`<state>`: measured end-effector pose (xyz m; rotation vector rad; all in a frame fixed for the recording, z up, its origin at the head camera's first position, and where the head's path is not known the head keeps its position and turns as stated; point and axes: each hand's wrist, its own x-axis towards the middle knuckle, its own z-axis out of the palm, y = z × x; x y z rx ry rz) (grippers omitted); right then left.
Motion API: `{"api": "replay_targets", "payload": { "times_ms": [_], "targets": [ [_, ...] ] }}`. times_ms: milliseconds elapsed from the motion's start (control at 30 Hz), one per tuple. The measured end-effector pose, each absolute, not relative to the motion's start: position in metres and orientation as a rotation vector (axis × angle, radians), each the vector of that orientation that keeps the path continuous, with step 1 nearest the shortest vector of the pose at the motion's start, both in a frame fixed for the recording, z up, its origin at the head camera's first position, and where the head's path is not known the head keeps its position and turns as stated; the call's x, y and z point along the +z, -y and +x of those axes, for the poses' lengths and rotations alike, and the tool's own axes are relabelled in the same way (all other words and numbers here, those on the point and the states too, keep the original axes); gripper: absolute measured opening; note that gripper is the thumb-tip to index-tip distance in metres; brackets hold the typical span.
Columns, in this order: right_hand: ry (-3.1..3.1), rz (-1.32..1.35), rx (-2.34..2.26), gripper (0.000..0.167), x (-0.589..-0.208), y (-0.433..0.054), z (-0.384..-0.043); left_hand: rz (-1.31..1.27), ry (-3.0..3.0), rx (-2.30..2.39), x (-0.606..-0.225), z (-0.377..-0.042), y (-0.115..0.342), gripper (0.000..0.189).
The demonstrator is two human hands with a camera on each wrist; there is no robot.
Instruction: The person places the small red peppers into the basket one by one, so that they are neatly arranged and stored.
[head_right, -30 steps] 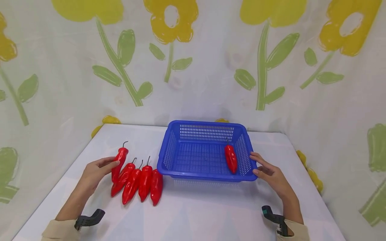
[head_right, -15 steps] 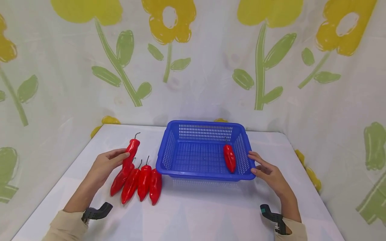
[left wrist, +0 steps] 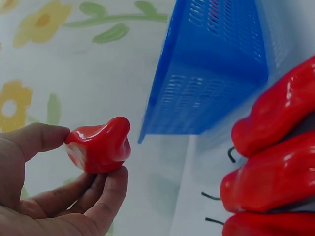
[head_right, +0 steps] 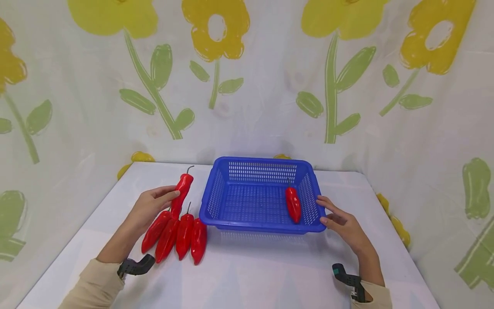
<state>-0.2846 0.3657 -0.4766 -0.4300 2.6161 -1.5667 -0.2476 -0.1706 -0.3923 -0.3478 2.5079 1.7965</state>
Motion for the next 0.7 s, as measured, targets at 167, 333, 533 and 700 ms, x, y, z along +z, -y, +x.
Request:
{"api": "replay_targets", "payload": {
  "times_ms": [167, 333, 533, 700],
  "targets": [
    [-2.629, -0.437, -1.545, 0.052, -0.478, -0.367, -0.286, -0.335, -2.46, 1.847, -0.39, -0.257, 0.159, 0.061],
    [-2.629, -0.445, -1.542, 0.052, -0.478, -0.366, -0.286, -0.309, -2.447, 1.87, -0.389, -0.262, 0.148, 0.056],
    [-2.615, -0.438, -1.559, 0.053, -0.476, -0.365, -0.284, -0.279, -2.46, 1.851, -0.385, -0.267, 0.134, 0.055],
    [-2.606, -0.427, -1.561, 0.054, -0.477, -0.366, -0.285, -0.252, -2.433, 1.861, -0.383, -0.274, 0.122, 0.05]
  ]
}}
